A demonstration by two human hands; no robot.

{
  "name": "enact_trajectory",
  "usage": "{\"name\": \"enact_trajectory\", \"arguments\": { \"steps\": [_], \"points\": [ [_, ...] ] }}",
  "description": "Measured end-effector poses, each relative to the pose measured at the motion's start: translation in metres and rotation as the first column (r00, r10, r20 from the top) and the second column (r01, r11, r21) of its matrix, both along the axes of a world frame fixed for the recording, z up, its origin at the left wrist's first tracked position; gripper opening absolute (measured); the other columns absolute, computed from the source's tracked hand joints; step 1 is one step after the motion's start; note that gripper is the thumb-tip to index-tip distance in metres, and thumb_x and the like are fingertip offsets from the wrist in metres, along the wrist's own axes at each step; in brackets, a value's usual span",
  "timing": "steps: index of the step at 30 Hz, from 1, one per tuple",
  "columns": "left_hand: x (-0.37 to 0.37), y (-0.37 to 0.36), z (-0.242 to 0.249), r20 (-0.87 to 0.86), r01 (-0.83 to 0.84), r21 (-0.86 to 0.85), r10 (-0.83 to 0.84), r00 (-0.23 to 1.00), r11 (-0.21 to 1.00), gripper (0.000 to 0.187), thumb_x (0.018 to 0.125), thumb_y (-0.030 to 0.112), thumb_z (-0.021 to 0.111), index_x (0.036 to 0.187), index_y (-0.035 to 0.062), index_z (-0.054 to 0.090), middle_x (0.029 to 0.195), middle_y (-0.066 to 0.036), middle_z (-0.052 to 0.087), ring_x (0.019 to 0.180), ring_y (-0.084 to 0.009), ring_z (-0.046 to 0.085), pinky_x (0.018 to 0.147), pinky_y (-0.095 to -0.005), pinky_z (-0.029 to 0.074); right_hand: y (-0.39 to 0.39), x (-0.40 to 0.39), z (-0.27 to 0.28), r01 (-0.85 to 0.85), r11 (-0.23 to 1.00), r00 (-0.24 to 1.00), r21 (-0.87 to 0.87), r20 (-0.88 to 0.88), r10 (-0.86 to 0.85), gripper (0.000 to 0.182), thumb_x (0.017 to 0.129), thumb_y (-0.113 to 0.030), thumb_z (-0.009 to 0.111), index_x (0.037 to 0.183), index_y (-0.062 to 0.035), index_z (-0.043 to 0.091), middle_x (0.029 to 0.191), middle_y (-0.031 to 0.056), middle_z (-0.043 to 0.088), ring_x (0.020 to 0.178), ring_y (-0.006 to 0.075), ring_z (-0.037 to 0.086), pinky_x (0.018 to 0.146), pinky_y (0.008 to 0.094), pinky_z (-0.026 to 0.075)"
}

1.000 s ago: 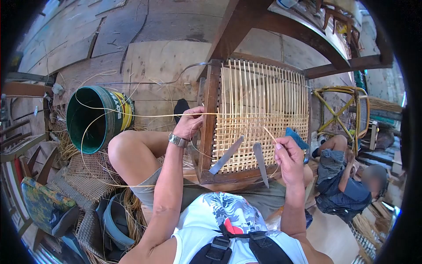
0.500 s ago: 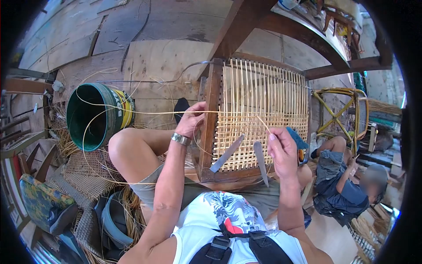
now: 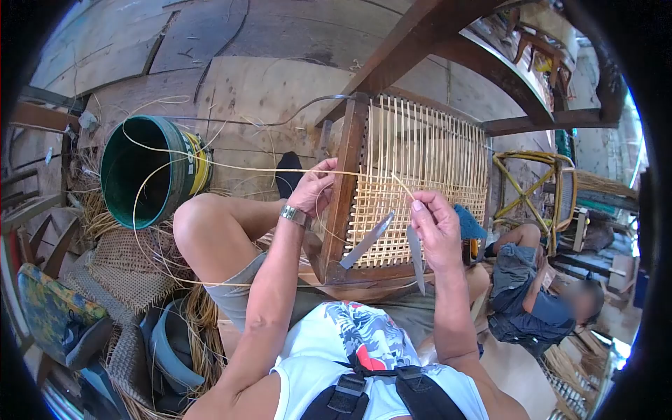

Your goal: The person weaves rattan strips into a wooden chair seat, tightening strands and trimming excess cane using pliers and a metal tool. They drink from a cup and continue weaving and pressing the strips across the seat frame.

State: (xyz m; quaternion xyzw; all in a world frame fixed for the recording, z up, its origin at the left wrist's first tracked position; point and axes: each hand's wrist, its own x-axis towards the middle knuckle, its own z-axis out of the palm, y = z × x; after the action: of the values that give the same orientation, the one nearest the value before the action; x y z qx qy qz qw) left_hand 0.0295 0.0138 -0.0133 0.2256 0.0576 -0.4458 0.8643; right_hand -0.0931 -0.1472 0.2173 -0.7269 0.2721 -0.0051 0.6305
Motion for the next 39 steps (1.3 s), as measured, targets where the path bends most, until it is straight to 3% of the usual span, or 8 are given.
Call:
{"name": "enact_trajectory", "arguments": {
  "steps": [3, 5, 6, 9, 18, 20, 35, 39],
  "points": [
    [-0.002, 0.000, 0.003, -0.121, 0.037, -0.021, -0.040, 0.992, 0.999, 0.035, 0.095, 0.011, 0.069, 0.127, 0.0069, 0.057, 0.102, 0.000, 0.069, 0.078, -0.0071, 0.066, 0.067, -0.0194, 0.053, 0.000, -0.005, 0.005, -0.005, 0.999, 1.000, 0.038, -0.002, 0.005, 0.012, 0.101, -0.006, 0.056, 0.110, -0.0020, 0.063, 0.081, -0.0045, 0.054, 0.069, 0.0022, 0.047, 0.061, 0.0174, 0.039],
    [-0.002, 0.003, -0.020, -0.180, 0.072, -0.348, -0.142, 0.973, 0.935, 0.033, 0.094, 0.010, 0.068, 0.126, 0.0070, 0.057, 0.101, 0.000, 0.070, 0.079, -0.0072, 0.067, 0.065, -0.0199, 0.054, -0.001, -0.008, 0.002, 0.023, 1.000, 1.000, 0.008, -0.020, -0.023, 0.012, 0.101, -0.006, 0.057, 0.111, -0.0024, 0.063, 0.081, -0.0047, 0.054, 0.070, 0.0021, 0.048, 0.061, 0.0173, 0.039],
    [0.000, 0.002, -0.016, -0.147, 0.087, -0.357, -0.148, 0.978, 0.930, 0.035, 0.092, 0.012, 0.071, 0.124, 0.0044, 0.058, 0.100, -0.001, 0.070, 0.085, -0.0093, 0.069, 0.070, -0.0224, 0.059, 0.000, -0.009, 0.000, 0.021, 1.000, 1.000, 0.009, -0.019, -0.020, 0.012, 0.101, -0.006, 0.057, 0.111, -0.0024, 0.063, 0.081, -0.0047, 0.054, 0.070, 0.0021, 0.048, 0.061, 0.0173, 0.039],
    [-0.002, -0.002, -0.006, -0.046, 0.009, -0.111, -0.014, 0.999, 0.994, 0.037, 0.092, 0.010, 0.072, 0.125, 0.0041, 0.057, 0.103, -0.003, 0.070, 0.090, -0.0109, 0.070, 0.072, -0.0211, 0.059, 0.000, -0.013, -0.001, 0.018, 1.000, 0.999, -0.025, 0.028, -0.017, 0.013, 0.101, -0.010, 0.059, 0.112, -0.0047, 0.064, 0.078, -0.0065, 0.054, 0.064, -0.0010, 0.043, 0.052, 0.0148, 0.032],
    [0.004, 0.012, 0.005, -0.023, 0.130, -0.083, -0.132, 0.991, 0.988, 0.026, 0.098, 0.013, 0.065, 0.123, 0.0081, 0.059, 0.104, 0.001, 0.070, 0.088, -0.0083, 0.068, 0.074, -0.0233, 0.056, 0.000, -0.013, 0.007, 0.010, 1.000, 1.000, -0.022, -0.008, -0.010, 0.010, 0.101, -0.007, 0.058, 0.109, -0.0031, 0.063, 0.080, -0.0048, 0.054, 0.068, 0.0019, 0.047, 0.059, 0.0172, 0.037],
    [0.002, 0.006, 0.010, 0.065, 0.167, 0.067, -0.172, 0.983, 0.984, 0.020, 0.100, 0.013, 0.062, 0.120, 0.0091, 0.060, 0.104, 0.002, 0.070, 0.087, -0.0075, 0.067, 0.074, -0.0230, 0.055, -0.001, -0.013, 0.007, 0.004, 1.000, 1.000, -0.022, 0.000, -0.004, 0.011, 0.101, -0.007, 0.058, 0.110, -0.0030, 0.063, 0.081, -0.0047, 0.055, 0.068, 0.0019, 0.046, 0.059, 0.0173, 0.037],
    [0.002, 0.008, 0.010, 0.058, 0.082, -0.071, -0.078, 0.995, 0.994, 0.019, 0.099, 0.012, 0.063, 0.117, 0.0077, 0.059, 0.102, 0.002, 0.069, 0.088, -0.0088, 0.067, 0.077, -0.0242, 0.055, -0.007, -0.012, 0.009, 0.007, 0.998, 1.000, -0.066, -0.007, -0.007, 0.013, 0.101, -0.007, 0.058, 0.112, -0.0020, 0.064, 0.081, -0.0049, 0.055, 0.068, 0.0015, 0.046, 0.059, 0.0171, 0.037],
    [0.001, 0.006, -0.002, 0.011, 0.115, -0.134, -0.115, 0.993, 0.984, 0.020, 0.099, 0.013, 0.063, 0.118, 0.0070, 0.060, 0.102, 0.001, 0.070, 0.085, -0.0086, 0.068, 0.067, -0.0222, 0.056, -0.006, -0.010, 0.011, 0.005, 0.997, 1.000, -0.072, -0.004, -0.005, 0.013, 0.101, -0.007, 0.058, 0.111, -0.0016, 0.064, 0.081, -0.0049, 0.054, 0.068, 0.0015, 0.046, 0.059, 0.0172, 0.037]
  ]
}}
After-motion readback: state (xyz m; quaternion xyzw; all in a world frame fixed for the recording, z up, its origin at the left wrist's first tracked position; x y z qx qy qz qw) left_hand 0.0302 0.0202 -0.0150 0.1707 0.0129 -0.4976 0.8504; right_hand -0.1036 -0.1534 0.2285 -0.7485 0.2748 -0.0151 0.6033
